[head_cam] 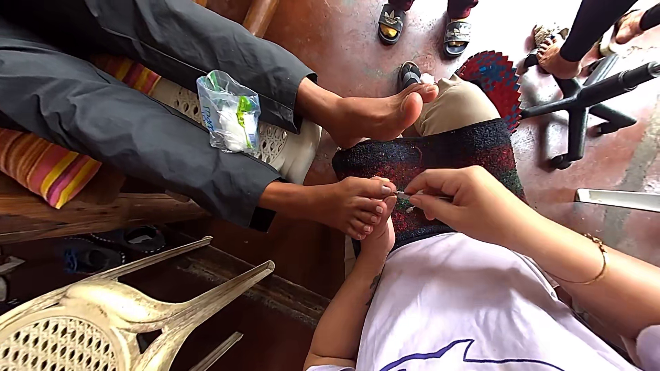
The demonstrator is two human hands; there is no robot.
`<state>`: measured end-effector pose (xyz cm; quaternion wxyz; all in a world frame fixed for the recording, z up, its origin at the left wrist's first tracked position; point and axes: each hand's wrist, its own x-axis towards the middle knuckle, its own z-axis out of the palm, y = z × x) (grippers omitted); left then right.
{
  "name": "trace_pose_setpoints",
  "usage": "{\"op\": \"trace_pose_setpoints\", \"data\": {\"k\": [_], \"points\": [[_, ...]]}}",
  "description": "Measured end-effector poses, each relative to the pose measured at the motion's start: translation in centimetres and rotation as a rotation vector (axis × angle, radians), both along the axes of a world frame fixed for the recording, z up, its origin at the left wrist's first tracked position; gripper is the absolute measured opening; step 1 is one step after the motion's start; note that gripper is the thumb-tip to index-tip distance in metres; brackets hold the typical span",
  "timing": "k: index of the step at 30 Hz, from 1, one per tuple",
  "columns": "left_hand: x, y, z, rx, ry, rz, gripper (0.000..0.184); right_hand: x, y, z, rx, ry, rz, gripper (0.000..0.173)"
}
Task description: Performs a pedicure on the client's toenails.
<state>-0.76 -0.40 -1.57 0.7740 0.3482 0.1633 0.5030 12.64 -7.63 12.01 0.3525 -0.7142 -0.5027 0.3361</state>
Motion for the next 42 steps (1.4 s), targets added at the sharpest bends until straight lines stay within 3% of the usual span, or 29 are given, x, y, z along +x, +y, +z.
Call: {"op": "trace_pose_setpoints", "data": {"k": [9,15,20,29,35,37,42], "points": [[-0.3,0.3,-0.2,0.045,0.071,0.008,0.007,-1.3,0.0,-0.4,0.012,-0.094,0.003,0.023],[-0.1,0.3,-0.5,0.039,0.066,0.040,0.009,-1.7,1.1,0.5,-0.118,-0.153,0.006,0.020],[0.0,0.2,-0.3,0.030,0.058,0.045,0.011,-1.4,1.0,0.2,0.005,-0.344,0.139,0.023],[0.0,0.6,-0.7,0.116,0.084,0.055,0.009,-1.3,1.2,0.2,-0.104,-0.072,0.006,0.021],[0.5,0.0,-0.4,0.011,0.013,0.133,0.012,-1.7,1.0,0.1,0.028,-0.423,0.166,0.022],[0.5,-0.1,-0.4,0.008,0.027,0.147,0.012,-1.4,0.8,-0.1,0.036,-0.379,0.169,0.023],[0.4,0.0,-0.3,0.008,0.069,0.151,0.013,-0.7,1.4,0.2,-0.133,-0.019,0.025,0.021]]}}
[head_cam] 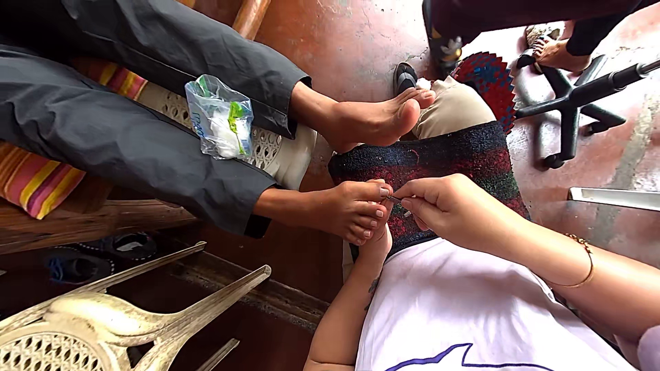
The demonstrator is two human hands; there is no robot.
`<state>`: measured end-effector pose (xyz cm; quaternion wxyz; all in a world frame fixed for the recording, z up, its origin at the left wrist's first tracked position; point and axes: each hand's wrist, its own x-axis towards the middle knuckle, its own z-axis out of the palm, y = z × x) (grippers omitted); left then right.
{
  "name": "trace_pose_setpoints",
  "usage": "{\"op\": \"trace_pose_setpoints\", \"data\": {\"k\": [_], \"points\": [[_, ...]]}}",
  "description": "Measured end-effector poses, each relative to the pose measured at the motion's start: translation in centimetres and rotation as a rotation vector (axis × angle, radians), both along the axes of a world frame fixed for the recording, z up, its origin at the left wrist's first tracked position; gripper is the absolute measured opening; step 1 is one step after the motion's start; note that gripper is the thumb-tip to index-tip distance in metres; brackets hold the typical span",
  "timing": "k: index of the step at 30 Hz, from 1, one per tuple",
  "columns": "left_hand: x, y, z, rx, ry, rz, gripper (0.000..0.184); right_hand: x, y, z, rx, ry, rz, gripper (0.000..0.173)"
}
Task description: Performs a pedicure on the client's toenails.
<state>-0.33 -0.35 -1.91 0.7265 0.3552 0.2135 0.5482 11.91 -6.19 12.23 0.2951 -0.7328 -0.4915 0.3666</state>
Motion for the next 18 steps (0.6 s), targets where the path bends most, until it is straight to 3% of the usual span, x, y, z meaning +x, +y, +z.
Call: {"op": "trace_pose_setpoints", "data": {"k": [6,10,15,18], "points": [[0.1,-0.1,0.2,-0.014,-0.043,-0.015,0.012,0.0,0.1,0.5,0.014,-0.151,0.094,0.020],[-0.1,-0.1,-0.1,0.015,-0.030,-0.027,0.010,0.7,0.0,0.2,0.006,-0.024,0.066,0.022],[-0.1,-0.3,0.0,-0.134,-0.022,-0.020,0.016,0.7,0.6,0.2,-0.063,-0.001,0.058,0.018],[-0.1,-0.2,0.1,-0.089,-0.030,-0.045,0.017,1.5,0.7,0.8,-0.094,0.043,0.075,0.021]]}}
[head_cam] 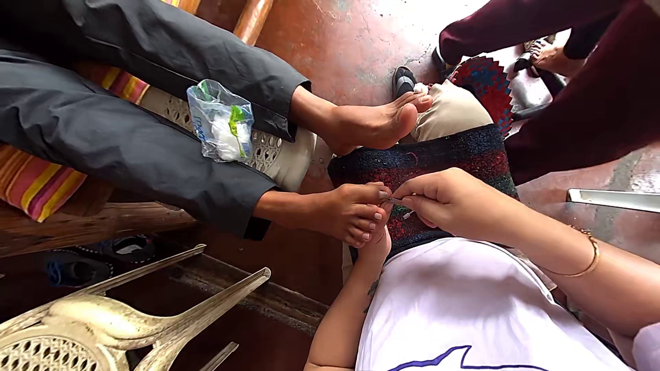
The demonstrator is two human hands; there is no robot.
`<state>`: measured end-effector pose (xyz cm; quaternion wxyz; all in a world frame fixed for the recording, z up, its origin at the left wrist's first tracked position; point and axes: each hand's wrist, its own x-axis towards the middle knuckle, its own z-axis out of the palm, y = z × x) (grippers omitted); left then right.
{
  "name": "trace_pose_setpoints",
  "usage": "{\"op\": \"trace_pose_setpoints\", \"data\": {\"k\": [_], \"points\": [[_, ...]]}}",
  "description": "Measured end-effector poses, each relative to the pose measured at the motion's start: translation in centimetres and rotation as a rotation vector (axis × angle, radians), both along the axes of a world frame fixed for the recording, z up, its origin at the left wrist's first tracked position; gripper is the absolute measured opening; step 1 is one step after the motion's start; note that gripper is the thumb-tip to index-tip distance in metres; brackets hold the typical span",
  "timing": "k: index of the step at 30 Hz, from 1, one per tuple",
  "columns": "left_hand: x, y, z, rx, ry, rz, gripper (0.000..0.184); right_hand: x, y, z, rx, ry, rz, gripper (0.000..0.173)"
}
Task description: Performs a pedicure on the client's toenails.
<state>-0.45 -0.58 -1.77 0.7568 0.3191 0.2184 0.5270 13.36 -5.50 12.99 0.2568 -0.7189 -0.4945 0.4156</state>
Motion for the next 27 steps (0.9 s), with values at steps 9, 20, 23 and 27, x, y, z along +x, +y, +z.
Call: {"op": "trace_pose_setpoints", "data": {"k": [9,20,23,27], "points": [[0.0,0.1,0.2,0.004,-0.011,0.014,0.017,0.6,0.2,-0.3,-0.049,0.161,-0.060,0.021],[0.1,0.1,0.1,0.010,0.018,0.018,0.014,0.1,-0.4,-1.3,0.086,0.092,-0.047,0.017],[0.2,0.1,0.2,0.009,0.007,0.027,0.015,-0.6,-0.8,-1.3,0.124,0.051,-0.083,0.019],[0.2,0.0,0.2,0.047,0.019,0.037,0.013,-1.8,-0.7,-1.0,0.108,-0.045,-0.101,0.019]]}}
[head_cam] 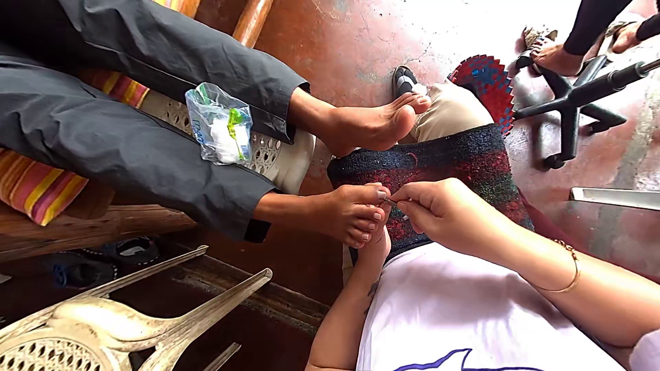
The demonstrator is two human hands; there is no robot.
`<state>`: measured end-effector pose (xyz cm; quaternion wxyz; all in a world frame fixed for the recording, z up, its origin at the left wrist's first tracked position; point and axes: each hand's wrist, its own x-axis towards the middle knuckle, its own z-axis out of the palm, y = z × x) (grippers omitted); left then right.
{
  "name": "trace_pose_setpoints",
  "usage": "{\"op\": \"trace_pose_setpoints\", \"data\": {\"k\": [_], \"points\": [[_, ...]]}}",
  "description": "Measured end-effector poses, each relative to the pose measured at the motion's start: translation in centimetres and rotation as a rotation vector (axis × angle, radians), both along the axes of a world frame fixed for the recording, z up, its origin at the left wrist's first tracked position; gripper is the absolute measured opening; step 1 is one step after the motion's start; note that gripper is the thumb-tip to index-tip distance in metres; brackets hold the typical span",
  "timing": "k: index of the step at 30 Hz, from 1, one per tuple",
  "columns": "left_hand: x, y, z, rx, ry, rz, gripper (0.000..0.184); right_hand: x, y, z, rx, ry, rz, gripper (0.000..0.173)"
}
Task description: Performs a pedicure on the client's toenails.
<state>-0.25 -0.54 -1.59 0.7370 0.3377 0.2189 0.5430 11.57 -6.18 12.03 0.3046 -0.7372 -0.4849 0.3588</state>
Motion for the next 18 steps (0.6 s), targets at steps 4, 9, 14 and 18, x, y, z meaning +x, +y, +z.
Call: {"op": "trace_pose_setpoints", "data": {"k": [4,9,14,18], "points": [[0.0,-0.1,0.1,0.038,0.025,0.045,0.012,-1.2,0.2,0.1,0.021,-0.251,0.067,0.018],[0.1,0.1,0.1,0.053,-0.028,0.002,0.011,-0.9,-0.6,-0.2,0.139,-0.376,0.162,0.023],[-0.2,-0.1,-0.4,0.006,0.008,-0.046,0.011,-0.7,-0.3,-0.1,0.073,-0.223,0.056,0.021],[-0.3,-0.4,-0.1,-0.041,0.073,0.006,0.011,-1.1,0.6,0.8,-0.031,-0.281,0.101,0.018]]}}
